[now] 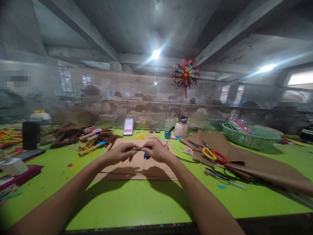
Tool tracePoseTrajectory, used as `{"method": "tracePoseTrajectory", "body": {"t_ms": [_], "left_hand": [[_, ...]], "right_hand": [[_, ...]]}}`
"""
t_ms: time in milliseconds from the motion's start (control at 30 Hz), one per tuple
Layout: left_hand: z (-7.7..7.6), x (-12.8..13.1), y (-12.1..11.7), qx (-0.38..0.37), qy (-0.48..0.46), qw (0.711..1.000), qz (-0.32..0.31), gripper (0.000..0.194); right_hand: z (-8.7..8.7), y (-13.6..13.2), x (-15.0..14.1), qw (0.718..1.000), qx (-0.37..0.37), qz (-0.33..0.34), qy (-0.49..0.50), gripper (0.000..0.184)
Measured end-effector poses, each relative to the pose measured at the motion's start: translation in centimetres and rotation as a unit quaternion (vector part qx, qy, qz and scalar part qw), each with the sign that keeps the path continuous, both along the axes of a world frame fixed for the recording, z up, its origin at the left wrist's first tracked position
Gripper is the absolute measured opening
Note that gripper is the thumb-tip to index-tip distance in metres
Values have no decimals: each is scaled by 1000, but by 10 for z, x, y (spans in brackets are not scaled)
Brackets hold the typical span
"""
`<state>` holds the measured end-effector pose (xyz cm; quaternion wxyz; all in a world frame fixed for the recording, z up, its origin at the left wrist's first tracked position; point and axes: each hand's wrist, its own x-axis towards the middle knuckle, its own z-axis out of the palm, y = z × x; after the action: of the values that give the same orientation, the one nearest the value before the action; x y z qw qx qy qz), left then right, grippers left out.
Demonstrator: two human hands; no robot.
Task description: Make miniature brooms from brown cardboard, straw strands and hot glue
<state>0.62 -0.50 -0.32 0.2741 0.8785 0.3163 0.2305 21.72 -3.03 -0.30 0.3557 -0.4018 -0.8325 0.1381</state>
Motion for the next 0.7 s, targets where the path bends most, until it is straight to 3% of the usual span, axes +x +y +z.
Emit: {"method": "tracePoseTrajectory", "body": {"t_ms": [133,500,700], "left_hand": [[6,1,-4,53,5,998,20,37],[22,-10,-7,147,78,984,62,32],[60,-25,-30,209,165,957,115,34]], "right_hand": [[1,-2,-3,1000,15,-1,10,22],[0,0,-1,993,-81,48,72,28],[7,-13,-11,987,-82,71,118,34]]}}
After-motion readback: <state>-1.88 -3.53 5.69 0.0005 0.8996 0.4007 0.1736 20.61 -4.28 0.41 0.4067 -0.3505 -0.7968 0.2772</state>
